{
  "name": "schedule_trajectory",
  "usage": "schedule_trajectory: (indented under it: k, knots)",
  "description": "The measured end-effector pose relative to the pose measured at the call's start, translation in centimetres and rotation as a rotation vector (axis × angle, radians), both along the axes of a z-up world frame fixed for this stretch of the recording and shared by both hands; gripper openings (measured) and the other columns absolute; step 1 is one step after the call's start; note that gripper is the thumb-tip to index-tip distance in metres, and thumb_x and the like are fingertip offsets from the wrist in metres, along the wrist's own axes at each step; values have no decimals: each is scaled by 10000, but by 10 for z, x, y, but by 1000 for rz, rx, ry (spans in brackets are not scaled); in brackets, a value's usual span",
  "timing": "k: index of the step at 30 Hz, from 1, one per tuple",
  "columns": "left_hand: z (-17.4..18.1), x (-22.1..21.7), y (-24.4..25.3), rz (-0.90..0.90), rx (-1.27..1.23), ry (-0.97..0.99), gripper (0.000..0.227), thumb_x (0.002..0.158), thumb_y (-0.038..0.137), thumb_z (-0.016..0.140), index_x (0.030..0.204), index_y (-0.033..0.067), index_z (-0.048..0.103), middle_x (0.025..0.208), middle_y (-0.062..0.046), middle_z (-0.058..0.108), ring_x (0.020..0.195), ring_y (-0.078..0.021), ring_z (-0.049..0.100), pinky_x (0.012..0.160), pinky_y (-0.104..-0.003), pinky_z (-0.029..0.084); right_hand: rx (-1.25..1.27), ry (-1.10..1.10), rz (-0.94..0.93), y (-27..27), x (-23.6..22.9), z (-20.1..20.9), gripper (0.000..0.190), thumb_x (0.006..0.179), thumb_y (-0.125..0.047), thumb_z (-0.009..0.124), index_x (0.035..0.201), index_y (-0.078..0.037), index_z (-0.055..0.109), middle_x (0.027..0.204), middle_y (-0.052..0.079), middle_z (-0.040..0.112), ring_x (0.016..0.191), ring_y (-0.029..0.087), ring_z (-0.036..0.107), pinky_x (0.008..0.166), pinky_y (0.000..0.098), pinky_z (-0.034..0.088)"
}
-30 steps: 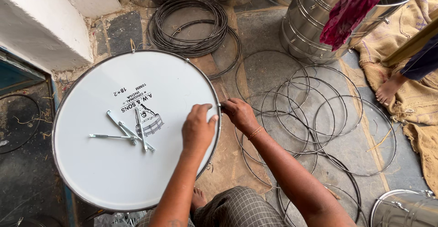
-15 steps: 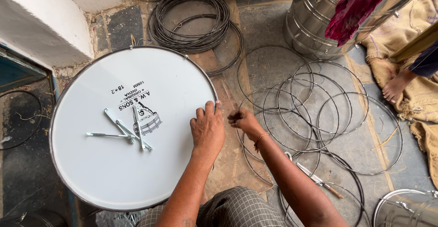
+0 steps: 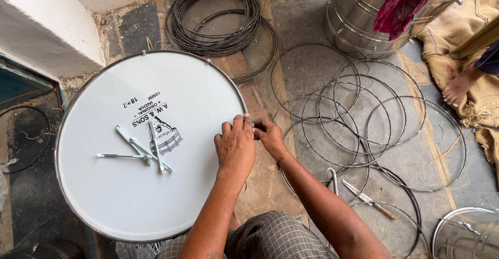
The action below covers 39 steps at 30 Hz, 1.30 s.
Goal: The person sits on the floor and attaches metal tension rods to a white drum head. They pick up rods from a pile, insert them into the rim holes, and tighten them by hand. The workspace contains stacked metal drums and coiled wires.
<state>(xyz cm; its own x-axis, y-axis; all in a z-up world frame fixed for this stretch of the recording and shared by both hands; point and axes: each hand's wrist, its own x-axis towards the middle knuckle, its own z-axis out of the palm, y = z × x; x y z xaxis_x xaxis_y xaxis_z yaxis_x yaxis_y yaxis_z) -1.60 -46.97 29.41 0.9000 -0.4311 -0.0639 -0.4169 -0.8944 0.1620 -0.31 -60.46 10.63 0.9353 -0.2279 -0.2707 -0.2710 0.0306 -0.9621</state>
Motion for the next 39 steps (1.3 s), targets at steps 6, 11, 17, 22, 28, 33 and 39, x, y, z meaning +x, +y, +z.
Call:
schedule_trajectory:
  k: [6, 11, 17, 22, 28, 33, 39]
  knots:
    - [0, 0, 0, 3, -3, -22, 494, 952, 143, 610, 1429, 38, 536, 1353, -105, 539, 1099, -268, 543, 799, -430, 518, -30, -19, 30, -4, 6, -10, 148, 912, -42, 727, 1053, -3, 708, 937, 48, 749, 799, 101, 702, 706, 254, 618]
    - [1, 0, -1, 11, -10, -7, 506, 945, 153, 613, 1432, 45, 531, 1363, -103, 531, 1105, -272, 540, 807, -438, 515, -71, 75, -2, -3, 1, -4, 151, 933, -45, 727, 1056, 17, 666, 937, 95, 727, 782, 146, 691, 691, 291, 611]
    - [3, 0, 0, 21, -39, 21, 495, 959, 177, 612, 1433, 55, 537, 1367, -94, 532, 1103, -268, 542, 803, -438, 515, 49, -18, -47, 3, -9, -9, 243, 878, -10, 757, 1102, -2, 665, 1016, 78, 741, 925, 159, 723, 798, 292, 630]
    - [2, 2, 1, 15, -39, 39, 484, 969, 188, 621, 1427, 53, 544, 1360, -113, 534, 1098, -263, 547, 779, -424, 519, -30, -27, -74, 9, -7, 8, 400, 876, -4, 727, 1253, -54, 604, 1128, 72, 696, 1058, 167, 703, 892, 292, 632]
    - [0, 1, 2, 5, -31, 20, 494, 947, 168, 634, 1419, 51, 549, 1367, -108, 532, 1098, -265, 551, 777, -427, 522, 20, -76, -86, 12, -6, 15, 446, 888, 9, 713, 1308, -61, 579, 1175, 78, 685, 1106, 163, 691, 937, 287, 601]
    - [0, 2, 2, 1, -18, 4, 498, 940, 125, 618, 1428, 53, 547, 1367, -106, 532, 1096, -260, 549, 779, -417, 521, -64, -81, -74, 10, -7, 17, 487, 873, 19, 723, 1324, -66, 560, 1158, 72, 682, 1077, 165, 698, 924, 292, 617]
    - [3, 0, 1, 13, -44, 34, 485, 965, 181, 602, 1427, 45, 539, 1357, -102, 524, 1093, -266, 534, 785, -428, 507, -4, -124, -46, 9, -5, 18, 474, 906, 53, 670, 1351, -65, 555, 1142, 47, 713, 1074, 141, 703, 946, 278, 616]
